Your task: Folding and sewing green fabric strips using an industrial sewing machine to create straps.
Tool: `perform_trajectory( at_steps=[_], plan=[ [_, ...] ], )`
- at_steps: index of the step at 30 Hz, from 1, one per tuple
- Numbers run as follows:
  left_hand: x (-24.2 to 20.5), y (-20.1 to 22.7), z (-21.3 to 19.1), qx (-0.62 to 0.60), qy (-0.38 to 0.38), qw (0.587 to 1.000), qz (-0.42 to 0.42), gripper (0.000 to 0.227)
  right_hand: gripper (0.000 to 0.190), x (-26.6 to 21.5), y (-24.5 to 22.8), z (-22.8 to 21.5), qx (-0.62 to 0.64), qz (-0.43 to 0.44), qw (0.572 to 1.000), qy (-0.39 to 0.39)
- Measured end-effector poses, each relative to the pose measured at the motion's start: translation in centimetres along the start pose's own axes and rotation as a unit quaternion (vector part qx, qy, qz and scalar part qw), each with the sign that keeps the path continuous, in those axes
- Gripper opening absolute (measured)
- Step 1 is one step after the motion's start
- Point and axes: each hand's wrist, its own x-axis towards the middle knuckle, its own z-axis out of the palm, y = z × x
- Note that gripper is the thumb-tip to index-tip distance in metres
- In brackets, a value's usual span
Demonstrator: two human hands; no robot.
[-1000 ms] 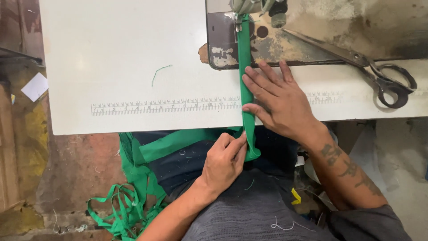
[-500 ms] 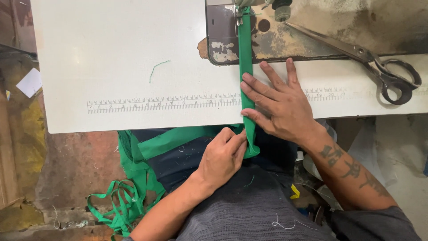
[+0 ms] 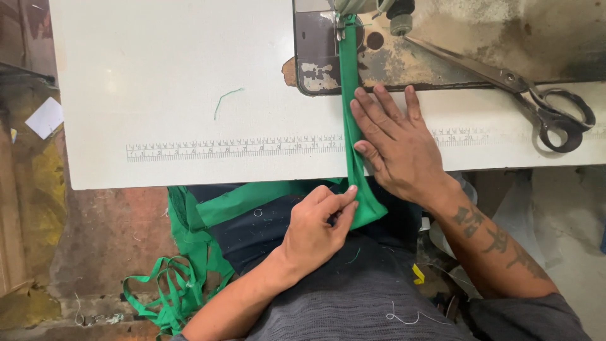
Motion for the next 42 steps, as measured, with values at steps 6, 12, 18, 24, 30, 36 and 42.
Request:
perform_trajectory(
  at_steps=[6, 12, 18, 24, 30, 36, 42],
  plan=[
    [-0.6, -0.7, 0.2, 0.025, -0.013, 0.999, 0.035, 0.023, 0.060, 0.0, -0.1, -0.1, -0.016, -0.024, 1.000, 0.001],
    [-0.4, -0.1, -0.7, 0.061, -0.032, 0.996, 0.056, 0.024, 0.062, -0.1, 0.1, -0.1, -0.012, -0.026, 1.000, 0.000],
    [-0.1, -0.2, -0.9, 0.077, -0.046, 0.993, 0.078, 0.022, 0.064, -0.1, 0.2, 0.1, -0.005, -0.024, 1.000, -0.012],
    [0.0, 0.0, -1.0, 0.121, -0.067, 0.988, 0.065, 0.022, 0.063, -0.4, 0.1, -0.3, 0.013, -0.064, 0.998, 0.004],
    [4.5, -1.4, -4.5, 0.113, -0.254, 0.959, 0.047, 0.032, 0.064, 0.1, 0.4, 0.4, -0.035, -0.050, 0.997, 0.037],
    [11.1, -4.6, -8.3, 0.329, -0.200, 0.870, 0.309, 0.037, 0.069, -0.1, 0.2, 0.7, -0.011, -0.024, 0.999, 0.044],
    [11.2, -5.7, -7.8, 0.264, -0.229, 0.863, 0.364, 0.040, 0.063, -1.0, 0.1, 0.2, -0.026, -0.002, 0.999, 0.042]
  ],
)
